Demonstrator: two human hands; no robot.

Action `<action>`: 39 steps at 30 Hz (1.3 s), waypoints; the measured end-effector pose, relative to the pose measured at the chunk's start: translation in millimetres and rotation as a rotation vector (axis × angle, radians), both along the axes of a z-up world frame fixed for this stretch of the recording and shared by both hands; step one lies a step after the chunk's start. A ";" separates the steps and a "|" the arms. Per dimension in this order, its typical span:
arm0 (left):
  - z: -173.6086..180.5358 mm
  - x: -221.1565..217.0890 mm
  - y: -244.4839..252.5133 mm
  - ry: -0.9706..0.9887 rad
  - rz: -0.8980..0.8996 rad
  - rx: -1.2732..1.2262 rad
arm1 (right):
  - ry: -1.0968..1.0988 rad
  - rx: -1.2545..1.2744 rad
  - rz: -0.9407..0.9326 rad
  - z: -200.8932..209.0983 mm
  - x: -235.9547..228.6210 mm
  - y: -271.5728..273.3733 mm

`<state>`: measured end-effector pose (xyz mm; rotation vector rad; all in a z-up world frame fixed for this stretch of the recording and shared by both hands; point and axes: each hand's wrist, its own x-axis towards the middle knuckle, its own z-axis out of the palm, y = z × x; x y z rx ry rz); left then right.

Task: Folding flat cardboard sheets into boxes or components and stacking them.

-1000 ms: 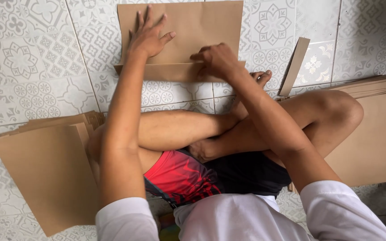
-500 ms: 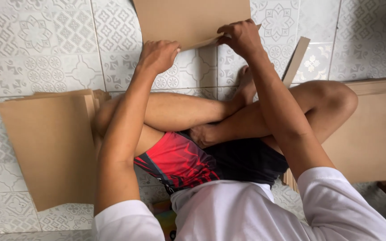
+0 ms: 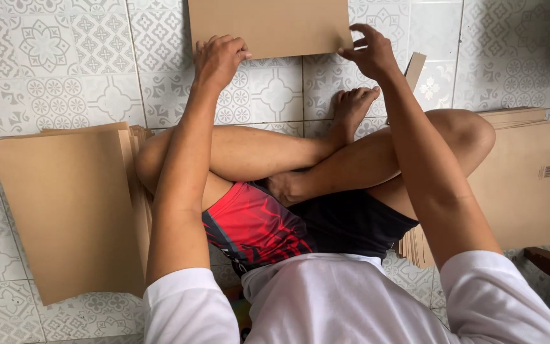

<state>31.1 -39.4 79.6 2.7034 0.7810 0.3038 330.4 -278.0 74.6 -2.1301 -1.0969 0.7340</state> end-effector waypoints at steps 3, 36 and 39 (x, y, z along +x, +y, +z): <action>-34.3 -5.5 17.7 -0.207 0.219 0.054 | 0.181 -0.061 -0.071 1.5 -3.7 0.7; -66.5 -30.2 60.2 0.335 0.348 -0.449 | 0.831 0.183 -0.587 67.0 7.9 -51.2; -56.6 -29.3 58.5 0.204 0.285 -0.379 | 0.840 0.198 -0.567 61.2 10.6 -48.9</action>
